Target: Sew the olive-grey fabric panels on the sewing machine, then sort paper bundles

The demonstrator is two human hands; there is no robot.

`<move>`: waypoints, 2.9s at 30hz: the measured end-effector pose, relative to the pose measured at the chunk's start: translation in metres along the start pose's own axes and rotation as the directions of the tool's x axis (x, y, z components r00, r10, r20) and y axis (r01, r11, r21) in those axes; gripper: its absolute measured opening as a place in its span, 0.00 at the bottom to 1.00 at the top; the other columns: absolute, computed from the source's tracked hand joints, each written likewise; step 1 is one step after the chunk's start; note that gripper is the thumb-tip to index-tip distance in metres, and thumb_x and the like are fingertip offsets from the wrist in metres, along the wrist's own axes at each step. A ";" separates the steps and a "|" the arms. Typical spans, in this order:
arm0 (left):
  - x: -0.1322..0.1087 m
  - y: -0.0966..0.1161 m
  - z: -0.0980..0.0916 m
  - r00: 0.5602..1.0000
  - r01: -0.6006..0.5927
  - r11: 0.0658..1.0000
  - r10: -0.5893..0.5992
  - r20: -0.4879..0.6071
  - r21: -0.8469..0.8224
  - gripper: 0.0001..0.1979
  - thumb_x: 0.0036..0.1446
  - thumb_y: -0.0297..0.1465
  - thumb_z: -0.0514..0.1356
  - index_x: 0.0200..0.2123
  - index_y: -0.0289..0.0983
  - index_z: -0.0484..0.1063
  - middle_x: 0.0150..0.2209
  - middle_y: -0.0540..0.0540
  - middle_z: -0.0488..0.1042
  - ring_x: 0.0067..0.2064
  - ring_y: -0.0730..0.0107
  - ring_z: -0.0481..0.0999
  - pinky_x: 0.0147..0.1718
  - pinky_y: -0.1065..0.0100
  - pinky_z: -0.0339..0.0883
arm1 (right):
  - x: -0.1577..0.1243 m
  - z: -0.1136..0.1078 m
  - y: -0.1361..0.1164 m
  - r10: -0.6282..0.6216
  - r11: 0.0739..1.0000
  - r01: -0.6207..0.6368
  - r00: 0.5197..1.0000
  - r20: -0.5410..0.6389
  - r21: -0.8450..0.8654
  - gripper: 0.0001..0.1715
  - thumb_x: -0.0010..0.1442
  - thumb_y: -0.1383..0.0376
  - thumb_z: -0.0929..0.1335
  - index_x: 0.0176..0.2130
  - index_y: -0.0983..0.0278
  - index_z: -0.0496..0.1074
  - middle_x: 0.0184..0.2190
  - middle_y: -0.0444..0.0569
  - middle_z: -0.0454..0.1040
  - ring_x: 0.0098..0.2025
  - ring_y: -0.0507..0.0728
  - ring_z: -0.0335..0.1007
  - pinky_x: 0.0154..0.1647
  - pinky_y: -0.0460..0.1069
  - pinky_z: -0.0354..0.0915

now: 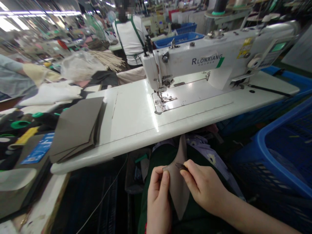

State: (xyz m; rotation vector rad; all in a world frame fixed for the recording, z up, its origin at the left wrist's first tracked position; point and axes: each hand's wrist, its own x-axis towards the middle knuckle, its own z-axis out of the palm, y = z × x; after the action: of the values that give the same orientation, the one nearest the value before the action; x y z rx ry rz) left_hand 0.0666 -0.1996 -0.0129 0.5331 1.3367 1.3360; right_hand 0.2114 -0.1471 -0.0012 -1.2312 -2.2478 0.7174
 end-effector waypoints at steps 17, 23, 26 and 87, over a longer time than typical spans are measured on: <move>0.002 0.001 0.003 0.995 0.092 0.979 -0.084 0.052 -0.184 0.14 0.61 0.37 0.59 0.48 0.38 0.72 0.46 0.43 0.75 0.47 0.62 0.74 0.47 0.67 0.66 | 0.001 0.000 -0.001 -0.002 0.996 0.006 0.999 0.050 -0.093 0.11 0.70 0.62 0.56 0.35 0.61 0.59 0.27 0.43 0.68 0.28 0.53 0.66 0.28 0.50 0.48; 0.000 0.001 0.003 0.994 0.105 0.982 -0.098 0.057 -0.154 0.12 0.61 0.36 0.59 0.46 0.38 0.73 0.43 0.45 0.75 0.40 0.70 0.73 0.41 0.72 0.67 | -0.003 0.007 -0.001 0.026 0.995 -0.029 0.999 0.031 0.096 0.10 0.70 0.63 0.56 0.34 0.60 0.57 0.26 0.42 0.67 0.27 0.52 0.66 0.28 0.49 0.51; 0.000 0.002 0.004 0.992 0.118 0.973 -0.107 0.067 -0.196 0.12 0.61 0.37 0.59 0.45 0.38 0.72 0.40 0.46 0.75 0.37 0.72 0.72 0.37 0.74 0.67 | -0.004 0.010 0.000 0.028 0.993 -0.031 0.999 0.026 0.115 0.11 0.70 0.63 0.56 0.34 0.60 0.57 0.26 0.42 0.67 0.27 0.52 0.66 0.28 0.48 0.52; -0.006 0.020 0.005 0.996 0.081 0.996 -0.082 -0.034 -0.031 0.19 0.55 0.39 0.64 0.48 0.36 0.75 0.45 0.42 0.77 0.44 0.59 0.76 0.41 0.68 0.69 | -0.004 0.000 -0.010 -0.017 0.995 0.014 1.000 -0.025 -0.103 0.10 0.69 0.63 0.57 0.34 0.60 0.59 0.26 0.43 0.68 0.26 0.54 0.66 0.27 0.51 0.48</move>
State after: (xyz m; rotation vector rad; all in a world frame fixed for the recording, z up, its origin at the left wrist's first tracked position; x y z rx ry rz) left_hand 0.0651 -0.1978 0.0087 0.4325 1.3510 1.3017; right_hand 0.2076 -0.1553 0.0043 -1.2620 -2.2955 0.5825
